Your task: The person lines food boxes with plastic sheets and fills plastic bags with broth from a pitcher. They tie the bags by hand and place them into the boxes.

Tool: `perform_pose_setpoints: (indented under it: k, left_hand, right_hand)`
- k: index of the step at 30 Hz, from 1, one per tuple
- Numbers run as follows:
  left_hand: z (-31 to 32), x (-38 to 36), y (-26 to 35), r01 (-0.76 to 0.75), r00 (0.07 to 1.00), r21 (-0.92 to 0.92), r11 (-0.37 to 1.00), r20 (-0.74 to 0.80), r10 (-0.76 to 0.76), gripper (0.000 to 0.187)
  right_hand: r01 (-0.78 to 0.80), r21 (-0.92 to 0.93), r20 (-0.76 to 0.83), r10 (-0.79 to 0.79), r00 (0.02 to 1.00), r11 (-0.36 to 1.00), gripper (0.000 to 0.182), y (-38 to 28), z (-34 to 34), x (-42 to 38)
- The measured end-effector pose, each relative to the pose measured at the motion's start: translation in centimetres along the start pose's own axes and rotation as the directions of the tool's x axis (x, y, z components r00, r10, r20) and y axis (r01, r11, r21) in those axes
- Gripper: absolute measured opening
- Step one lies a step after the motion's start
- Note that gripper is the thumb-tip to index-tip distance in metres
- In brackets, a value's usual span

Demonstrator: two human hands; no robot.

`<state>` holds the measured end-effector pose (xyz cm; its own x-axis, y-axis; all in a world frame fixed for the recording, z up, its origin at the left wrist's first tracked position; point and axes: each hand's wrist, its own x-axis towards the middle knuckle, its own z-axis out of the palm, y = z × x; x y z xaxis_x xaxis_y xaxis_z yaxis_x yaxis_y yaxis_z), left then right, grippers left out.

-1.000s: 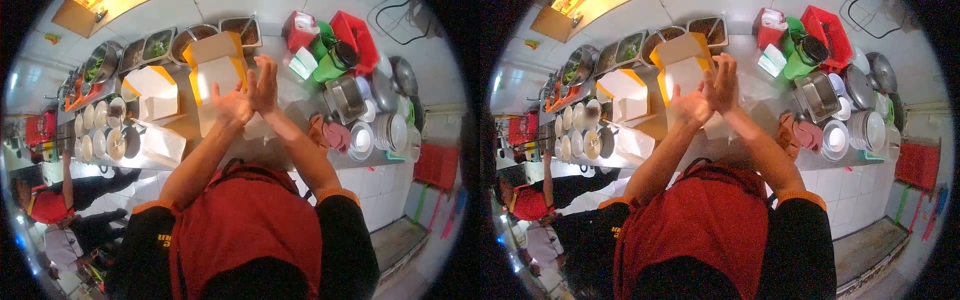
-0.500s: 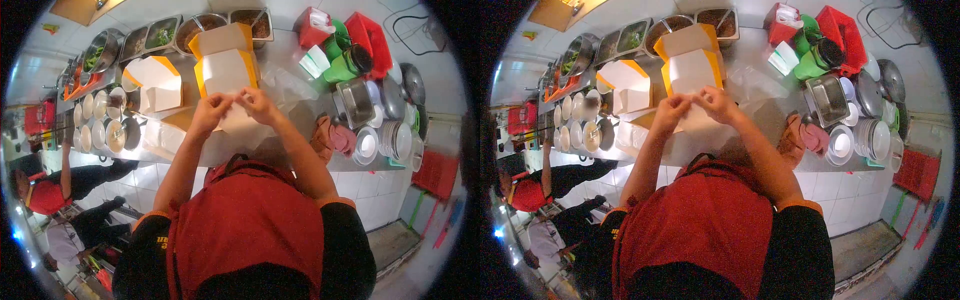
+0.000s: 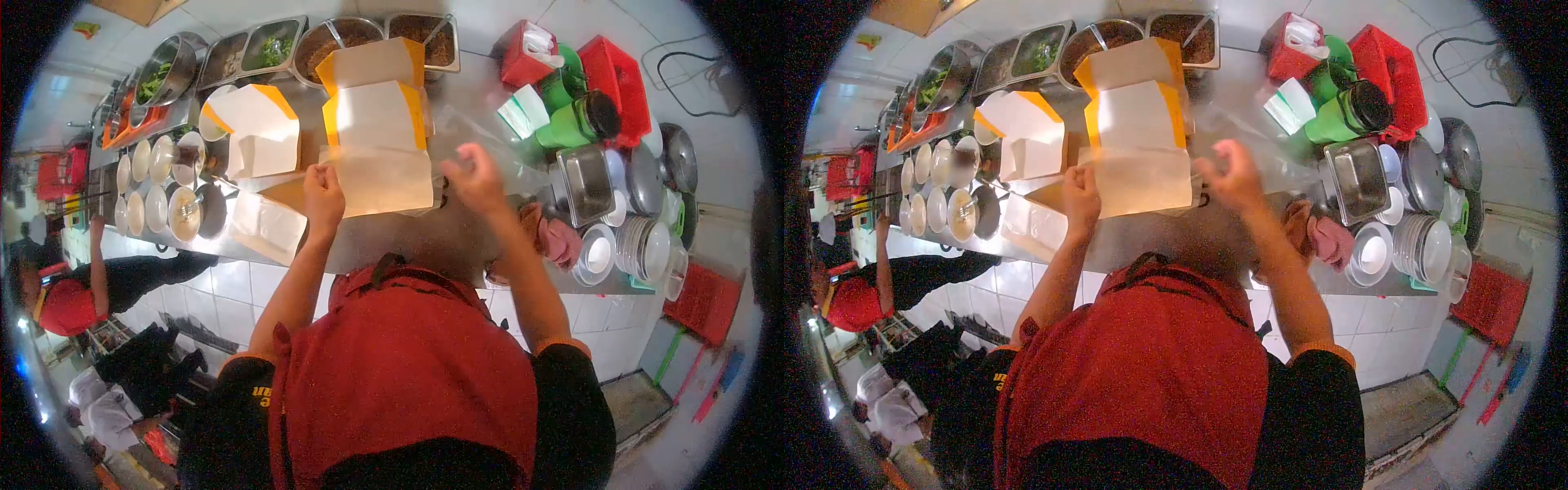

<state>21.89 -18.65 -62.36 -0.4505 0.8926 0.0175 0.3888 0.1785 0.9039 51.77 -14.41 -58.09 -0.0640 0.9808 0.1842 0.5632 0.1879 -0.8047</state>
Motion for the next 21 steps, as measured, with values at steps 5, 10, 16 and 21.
perform_pose_setpoints:
  k: [5,10,16,21]
  left_hand:
    - [0.1,-1.7,-1.6,0.237,0.971,0.098,0.967,0.011,-0.239,0.016]
    - [-1.3,-3.0,1.1,-0.083,0.995,0.599,0.796,0.089,0.037,0.016]
    - [-1.0,-2.9,-3.9,-0.146,0.989,0.549,0.823,0.095,0.112,0.025]
    - [-1.6,-3.5,-2.2,-0.137,0.99,0.698,0.703,0.116,0.078,0.031]
  right_hand:
    - [0.464,-0.285,0.375,-0.348,0.859,0.838,0.034,-4.3,5.4,-0.9]
    - [0.583,-0.407,0.472,-0.385,0.793,0.703,0.024,-0.2,9.2,-0.4]
    - [0.562,-0.462,0.467,-0.351,0.812,0.686,0.018,-0.8,9.9,-1.3]
    - [0.549,-0.477,0.468,-0.331,0.82,0.686,0.027,-2.2,9.8,-3.6]
